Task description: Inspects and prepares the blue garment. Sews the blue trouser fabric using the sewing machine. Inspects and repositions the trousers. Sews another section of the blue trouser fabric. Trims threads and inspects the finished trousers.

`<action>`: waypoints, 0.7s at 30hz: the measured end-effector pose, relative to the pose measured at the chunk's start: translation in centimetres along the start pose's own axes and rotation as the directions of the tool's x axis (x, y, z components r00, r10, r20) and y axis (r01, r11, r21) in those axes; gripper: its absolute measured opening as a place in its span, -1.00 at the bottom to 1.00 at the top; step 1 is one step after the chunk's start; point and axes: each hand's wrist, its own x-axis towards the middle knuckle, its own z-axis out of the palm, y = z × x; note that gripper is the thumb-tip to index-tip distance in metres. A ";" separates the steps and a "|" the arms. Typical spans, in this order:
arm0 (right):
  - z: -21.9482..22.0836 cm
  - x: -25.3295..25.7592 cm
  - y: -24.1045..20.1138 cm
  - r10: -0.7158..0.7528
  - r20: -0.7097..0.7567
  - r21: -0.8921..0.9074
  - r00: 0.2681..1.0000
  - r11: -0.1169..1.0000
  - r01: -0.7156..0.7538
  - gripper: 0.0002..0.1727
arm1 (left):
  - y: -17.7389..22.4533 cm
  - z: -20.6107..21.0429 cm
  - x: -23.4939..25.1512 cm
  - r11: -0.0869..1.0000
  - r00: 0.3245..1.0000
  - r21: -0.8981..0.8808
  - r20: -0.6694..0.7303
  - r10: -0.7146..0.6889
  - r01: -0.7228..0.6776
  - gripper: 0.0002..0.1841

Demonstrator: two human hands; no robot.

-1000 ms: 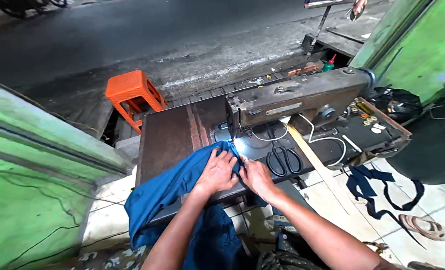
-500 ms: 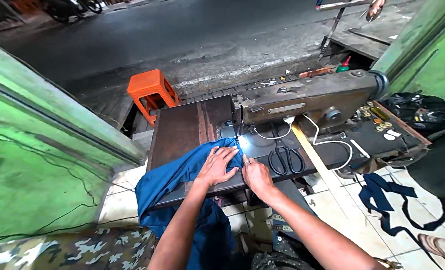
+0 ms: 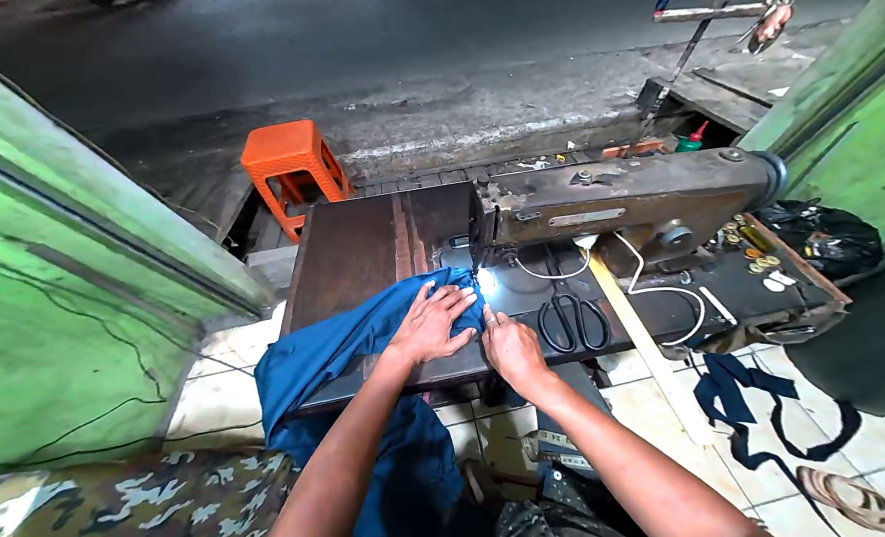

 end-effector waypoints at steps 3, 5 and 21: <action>-0.4 0.5 -0.2 0.010 0.029 0.002 1.000 1.000 -0.010 -0.43 | -0.5 -0.3 0.3 1.000 1.000 0.013 0.027 0.004 -0.004 -0.33; -0.5 0.8 -0.2 0.013 0.032 0.012 0.999 1.000 -0.013 -0.44 | -1.0 -0.5 0.6 0.999 0.999 0.034 -0.010 0.035 -0.035 -0.41; -2.2 0.1 2.2 0.039 0.160 0.635 0.986 0.761 -0.134 -0.32 | 5.2 -4.0 -1.1 0.989 0.984 -0.082 0.115 0.134 -0.125 -0.70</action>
